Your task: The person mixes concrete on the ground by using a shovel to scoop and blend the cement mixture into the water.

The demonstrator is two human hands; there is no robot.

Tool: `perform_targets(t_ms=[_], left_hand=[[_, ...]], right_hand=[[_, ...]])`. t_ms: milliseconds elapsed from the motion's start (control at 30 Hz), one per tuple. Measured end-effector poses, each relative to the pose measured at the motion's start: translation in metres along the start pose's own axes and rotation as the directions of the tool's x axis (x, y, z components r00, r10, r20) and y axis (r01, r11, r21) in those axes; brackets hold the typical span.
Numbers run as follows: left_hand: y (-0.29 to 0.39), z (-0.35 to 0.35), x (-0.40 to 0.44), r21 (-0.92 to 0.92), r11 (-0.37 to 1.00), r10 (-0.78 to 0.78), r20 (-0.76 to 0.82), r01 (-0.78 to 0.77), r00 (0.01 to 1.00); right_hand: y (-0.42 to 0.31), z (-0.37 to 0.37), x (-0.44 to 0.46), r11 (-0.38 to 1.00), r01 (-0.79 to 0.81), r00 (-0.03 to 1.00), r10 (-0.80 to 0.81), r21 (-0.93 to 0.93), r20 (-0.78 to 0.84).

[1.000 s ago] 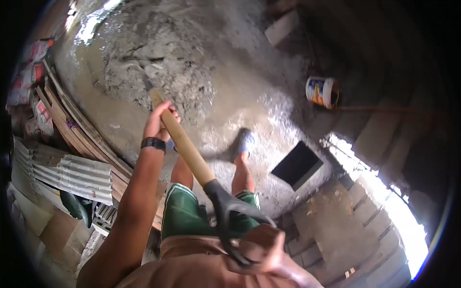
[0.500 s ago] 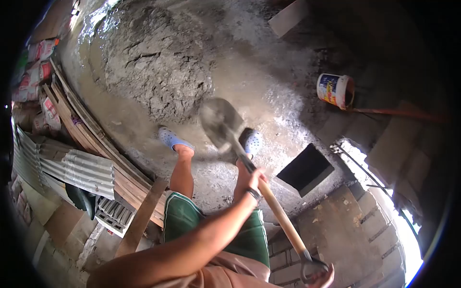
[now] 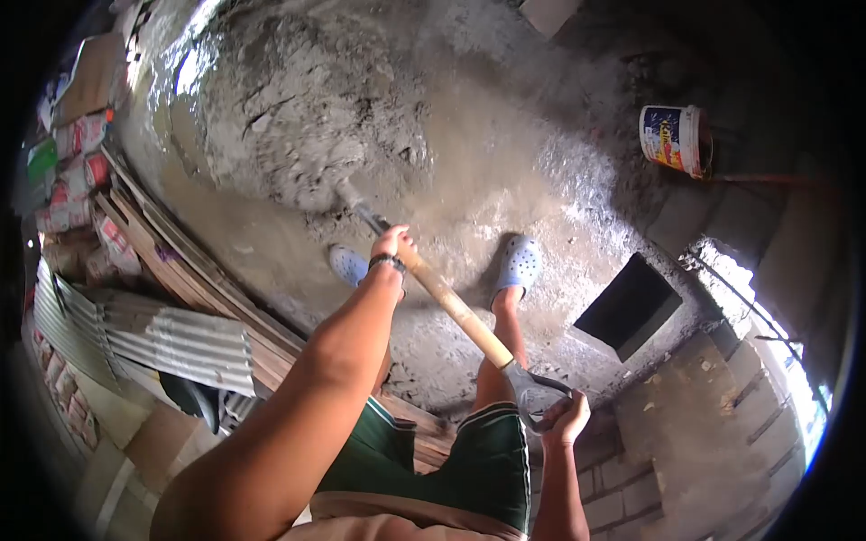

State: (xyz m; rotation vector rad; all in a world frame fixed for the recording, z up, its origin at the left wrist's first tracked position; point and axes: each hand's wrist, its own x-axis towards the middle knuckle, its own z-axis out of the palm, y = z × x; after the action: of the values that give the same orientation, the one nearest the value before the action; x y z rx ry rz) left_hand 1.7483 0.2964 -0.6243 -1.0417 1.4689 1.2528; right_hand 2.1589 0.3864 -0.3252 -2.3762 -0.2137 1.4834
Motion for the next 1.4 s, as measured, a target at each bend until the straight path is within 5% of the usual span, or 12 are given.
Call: perform_targets(t_ms=[133, 233, 333, 400, 533, 633, 733, 867, 933, 1133, 1267, 1400], left_hand=[[0.072, 0.008, -0.075, -0.083, 0.994, 0.071, -0.004, -0.071, 0.997], [0.155, 0.036, -0.135, -0.284, 0.956, 0.123, 0.165, -0.073, 0.979], [0.226, 0.074, -0.197, -0.462, 0.847, 0.393, 0.214, -0.262, 0.894], [0.257, 0.078, -0.194, -0.453, 0.844, 0.433, 0.263, -0.286, 0.862], [0.228, 0.074, -0.159, -0.176, 0.944, 0.296, 0.069, -0.280, 0.953], [0.154, 0.085, -0.203, -0.275, 0.939, 0.242, 0.094, -0.208, 0.966], [0.089, 0.088, -0.271, -0.396, 0.917, 0.173, 0.275, -0.052, 0.946], [-0.057, 0.106, -0.221, -0.526, 0.825, -0.005, 0.361, 0.207, 0.933], [-0.137, 0.129, -0.245, -0.390, 0.917, -0.056, 0.091, 0.087, 0.994], [-0.317, 0.098, -0.270, -0.289, 0.800, -0.503, 0.154, 0.526, 0.850], [-0.254, 0.053, -0.228, -0.310, 0.862, -0.402, 0.062, 0.401, 0.913], [-0.195, -0.044, -0.053, -0.081, 0.995, -0.045, 0.101, 0.053, 0.994]], right_hand=[[-0.014, 0.021, -0.017, 0.999, 0.017, 1.000, -0.017, 0.037, -0.015], [-0.072, 0.050, -0.065, 0.934, 0.356, 0.922, -0.356, 0.029, 0.154], [-0.125, 0.089, -0.132, 0.364, 0.931, 0.345, -0.890, 0.007, 0.298], [-0.138, 0.108, -0.136, 0.021, 0.972, -0.137, -0.760, 0.235, 0.636], [-0.122, 0.124, -0.106, -0.333, 0.901, -0.386, -0.327, 0.277, 0.863], [-0.158, 0.060, -0.089, -0.249, 0.963, -0.186, -0.314, 0.108, 0.931], [-0.198, -0.026, -0.103, 0.306, 0.945, 0.229, -0.356, -0.118, 0.906], [-0.219, -0.105, -0.114, 0.942, 0.328, 0.939, -0.317, -0.067, 0.132], [-0.233, -0.157, -0.105, 0.958, 0.212, 0.965, -0.236, -0.196, -0.111], [-0.208, -0.241, -0.112, 0.949, 0.139, 0.912, -0.234, -0.283, -0.337], [-0.168, -0.223, -0.055, 0.919, 0.125, 0.883, -0.275, -0.374, -0.381], [-0.063, -0.102, -0.004, 0.986, -0.090, 0.982, 0.063, -0.143, -0.180]])
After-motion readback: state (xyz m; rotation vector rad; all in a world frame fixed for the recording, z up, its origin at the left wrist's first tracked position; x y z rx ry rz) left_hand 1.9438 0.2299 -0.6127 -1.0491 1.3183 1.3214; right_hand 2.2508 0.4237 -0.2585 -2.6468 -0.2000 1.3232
